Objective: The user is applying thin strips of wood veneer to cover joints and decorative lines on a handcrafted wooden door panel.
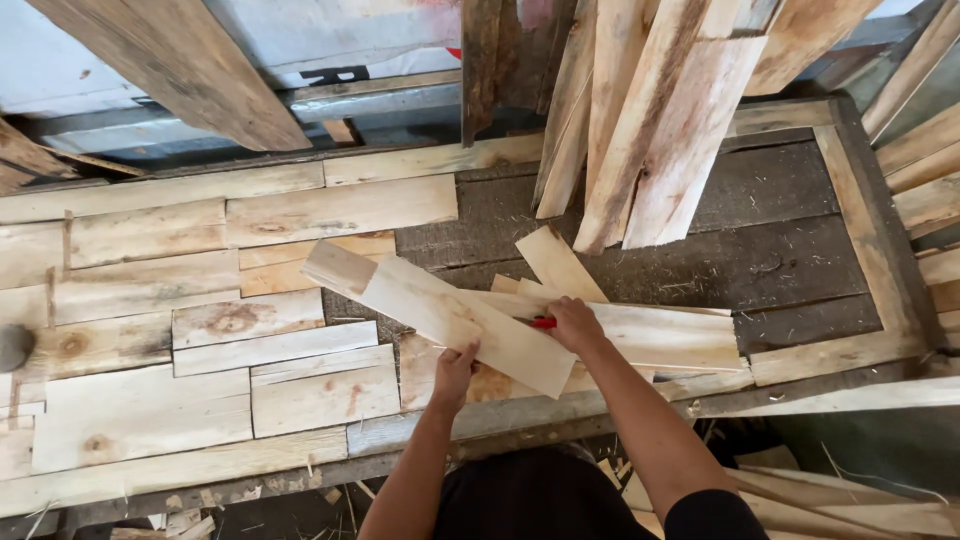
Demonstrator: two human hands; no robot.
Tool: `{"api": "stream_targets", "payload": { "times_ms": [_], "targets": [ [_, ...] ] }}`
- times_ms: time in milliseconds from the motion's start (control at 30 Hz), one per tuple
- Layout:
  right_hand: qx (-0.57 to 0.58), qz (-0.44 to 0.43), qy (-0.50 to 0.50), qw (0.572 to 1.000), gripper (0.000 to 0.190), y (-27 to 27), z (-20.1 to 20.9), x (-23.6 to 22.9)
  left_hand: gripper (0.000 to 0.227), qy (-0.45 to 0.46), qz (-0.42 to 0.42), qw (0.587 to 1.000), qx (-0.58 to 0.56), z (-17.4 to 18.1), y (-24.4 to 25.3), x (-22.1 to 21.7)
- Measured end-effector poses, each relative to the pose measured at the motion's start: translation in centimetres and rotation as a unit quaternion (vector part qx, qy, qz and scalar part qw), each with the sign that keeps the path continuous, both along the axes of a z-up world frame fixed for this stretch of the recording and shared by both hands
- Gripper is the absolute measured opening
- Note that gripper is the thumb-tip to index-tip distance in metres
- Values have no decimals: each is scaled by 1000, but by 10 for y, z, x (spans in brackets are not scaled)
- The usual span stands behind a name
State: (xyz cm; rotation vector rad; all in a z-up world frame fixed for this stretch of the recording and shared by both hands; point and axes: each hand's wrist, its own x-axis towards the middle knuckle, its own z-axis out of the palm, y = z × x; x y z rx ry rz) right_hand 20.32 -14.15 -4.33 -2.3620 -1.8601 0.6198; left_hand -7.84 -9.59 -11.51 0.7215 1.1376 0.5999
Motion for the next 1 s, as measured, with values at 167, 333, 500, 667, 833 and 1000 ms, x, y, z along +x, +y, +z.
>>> {"api": "stream_targets", "payload": {
  "times_ms": [167,333,500,667,833,1000],
  "targets": [
    [2,-59,-15,998,18,-2,25,8,26,-38,-19,999,-12,3,-13,12],
    [48,-118,52,990,14,-4,37,47,24,-110,-29,993,-38,-29,-37,54],
    [-69,-139,34,987,23,-17,40,77,21,-125,-38,974,-182,4,-48,90],
    [-88,-82,92,988,26,-26,-11,117,37,-15,-176,966,-188,-7,-32,73],
    [-27,-119,157,980,26,3,22,140,53,102,-319,924,-185,48,2,81],
    [326,-180,237,897,65,58,56,177,46,125,-191,971,77,70,35,141]
  ]
}}
